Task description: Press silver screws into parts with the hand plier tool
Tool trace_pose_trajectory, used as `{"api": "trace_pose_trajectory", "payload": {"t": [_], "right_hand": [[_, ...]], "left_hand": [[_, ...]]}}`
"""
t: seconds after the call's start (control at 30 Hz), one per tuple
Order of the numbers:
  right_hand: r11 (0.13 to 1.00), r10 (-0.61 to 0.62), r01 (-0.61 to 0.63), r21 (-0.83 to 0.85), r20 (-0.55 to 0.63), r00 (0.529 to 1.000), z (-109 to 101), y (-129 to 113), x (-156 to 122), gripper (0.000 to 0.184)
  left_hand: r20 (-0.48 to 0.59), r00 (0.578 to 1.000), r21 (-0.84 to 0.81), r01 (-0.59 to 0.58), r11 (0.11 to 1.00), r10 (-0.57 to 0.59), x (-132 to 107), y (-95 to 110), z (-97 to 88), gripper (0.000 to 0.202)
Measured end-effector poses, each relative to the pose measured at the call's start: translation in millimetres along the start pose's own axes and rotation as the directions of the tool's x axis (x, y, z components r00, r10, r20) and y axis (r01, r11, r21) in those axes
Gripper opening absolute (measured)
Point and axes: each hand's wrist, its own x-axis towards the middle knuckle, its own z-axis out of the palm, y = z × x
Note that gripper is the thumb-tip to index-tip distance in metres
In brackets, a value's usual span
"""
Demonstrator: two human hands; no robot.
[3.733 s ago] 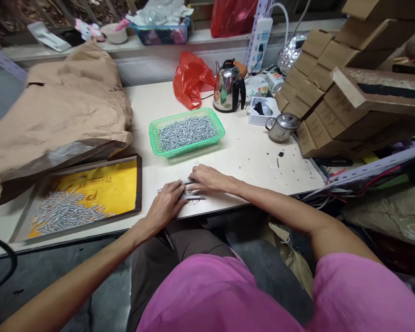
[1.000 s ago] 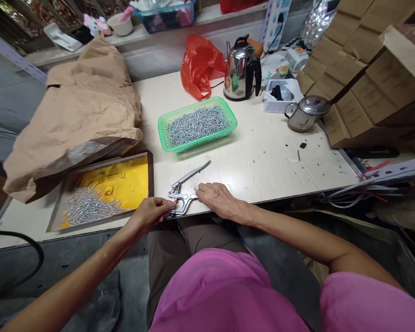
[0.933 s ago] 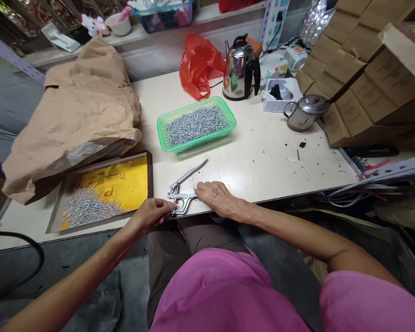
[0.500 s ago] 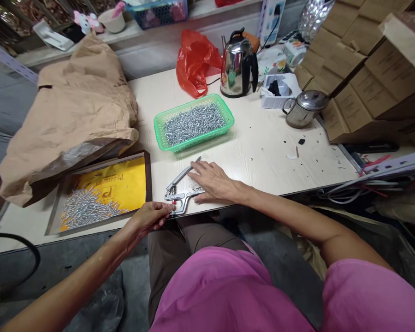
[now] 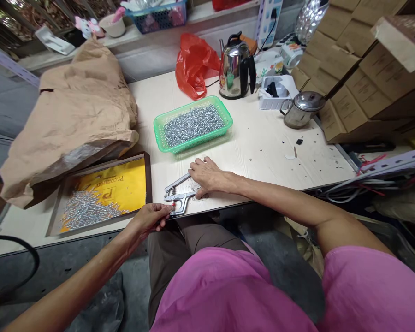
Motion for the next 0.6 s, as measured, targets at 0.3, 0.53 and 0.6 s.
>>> {"api": "trace_pose_trajectory", "payload": {"t": [0.3, 0.53, 0.6], "right_hand": [[0.999, 0.038, -0.038, 0.013, 0.018, 0.999, -3.7, -12.0, -8.9, 0.044], [0.996, 0.062, -0.062, 0.056, -0.005, 0.998, -1.6, -13.7, -15.5, 0.054], [0.994, 0.089, -0.090, 0.061, 0.012, 0.996, -3.4, -12.6, -17.2, 0.063]], "left_hand": [[-0.089, 0.696, 0.745, -0.428, 0.512, 0.712, -11.0, 3.4, 13.7, 0.023], [0.240, 0.564, 0.850, -0.516, 0.109, 0.790, 23.7, 31.6, 32.3, 0.049], [0.275, 0.586, 0.863, -0.500, 0.072, 0.762, 29.0, 38.4, 30.8, 0.053]]}}
